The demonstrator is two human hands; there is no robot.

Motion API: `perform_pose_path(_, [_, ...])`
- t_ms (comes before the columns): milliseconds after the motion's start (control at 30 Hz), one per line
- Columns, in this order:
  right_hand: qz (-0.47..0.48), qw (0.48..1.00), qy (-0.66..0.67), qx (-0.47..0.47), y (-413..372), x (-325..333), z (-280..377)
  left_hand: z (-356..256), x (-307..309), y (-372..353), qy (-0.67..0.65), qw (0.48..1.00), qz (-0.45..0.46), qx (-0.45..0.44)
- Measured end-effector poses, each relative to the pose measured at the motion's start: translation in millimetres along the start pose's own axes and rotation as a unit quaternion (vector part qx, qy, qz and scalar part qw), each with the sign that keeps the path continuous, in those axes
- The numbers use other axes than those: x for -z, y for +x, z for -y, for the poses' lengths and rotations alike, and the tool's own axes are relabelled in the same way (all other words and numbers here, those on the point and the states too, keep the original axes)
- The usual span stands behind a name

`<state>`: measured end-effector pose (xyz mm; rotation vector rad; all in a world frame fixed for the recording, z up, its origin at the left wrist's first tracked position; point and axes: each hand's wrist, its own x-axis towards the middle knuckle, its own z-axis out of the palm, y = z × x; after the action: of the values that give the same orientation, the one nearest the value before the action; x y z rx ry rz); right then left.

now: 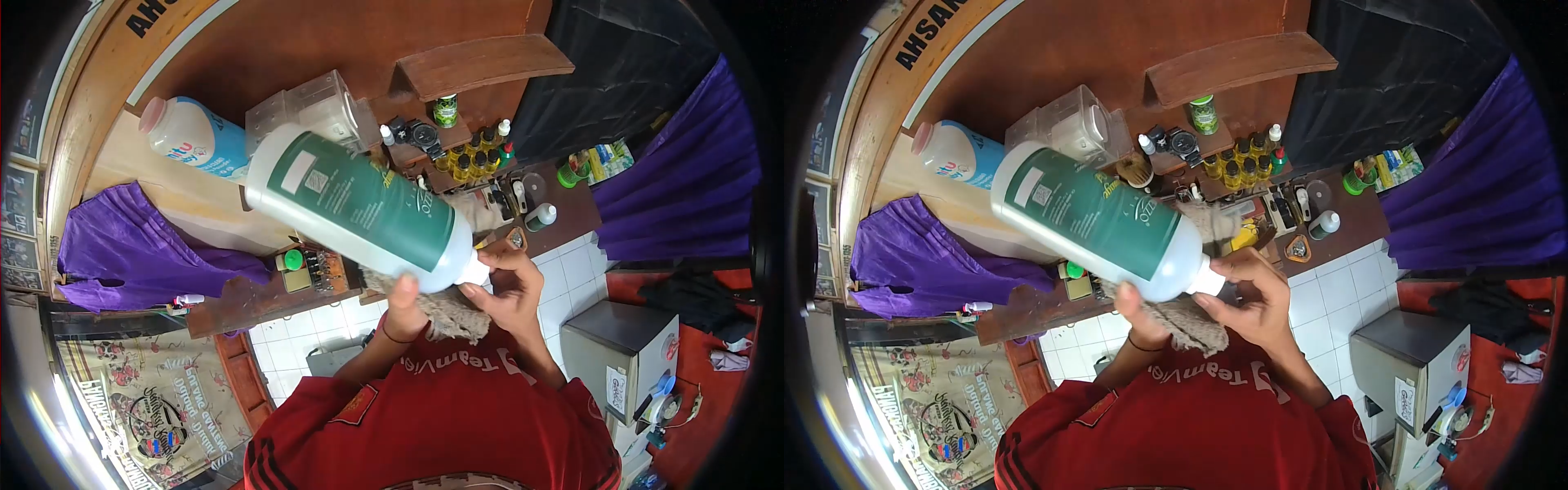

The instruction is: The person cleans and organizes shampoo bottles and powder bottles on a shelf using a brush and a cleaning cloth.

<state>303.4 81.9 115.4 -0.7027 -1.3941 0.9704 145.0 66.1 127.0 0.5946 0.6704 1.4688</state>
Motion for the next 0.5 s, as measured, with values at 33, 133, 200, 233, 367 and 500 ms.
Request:
perform_pose_path(33, [-0.011, 0.995, 0.093, -0.036, -1.9, 0.4, -1.0, -7.4, -4.7, 0.7, 0.031, 0.999, -0.012, -0.008])
perform_pose_path(133, [-0.025, 0.98, 0.176, -0.089, -6.5, 13.6, 3.1, -13.1, 15.2, 18.8, -0.087, 0.979, 0.132, -0.128])
perform_pose_path(200, [-0.054, 0.974, 0.188, -0.117, -16.3, 31.5, -6.5, -25.1, -0.9, 24.3, -0.043, 0.979, 0.064, -0.191])
perform_pose_path(233, [-0.075, 0.969, 0.192, -0.137, -21.6, 40.8, -9.5, -31.4, -5.2, 27.6, -0.055, 0.973, 0.052, -0.217])
perform_pose_path(367, [-0.145, 0.975, 0.109, -0.126, -17.6, 62.1, -3.0, -51.2, -0.9, 35.5, 0.047, 0.968, -0.006, -0.248])
perform_pose_path(500, [-0.184, 0.977, 0.068, -0.078, 2.1, 81.1, 12.5, -56.2, 4.9, 34.6, 0.064, 0.993, 0.055, -0.082])
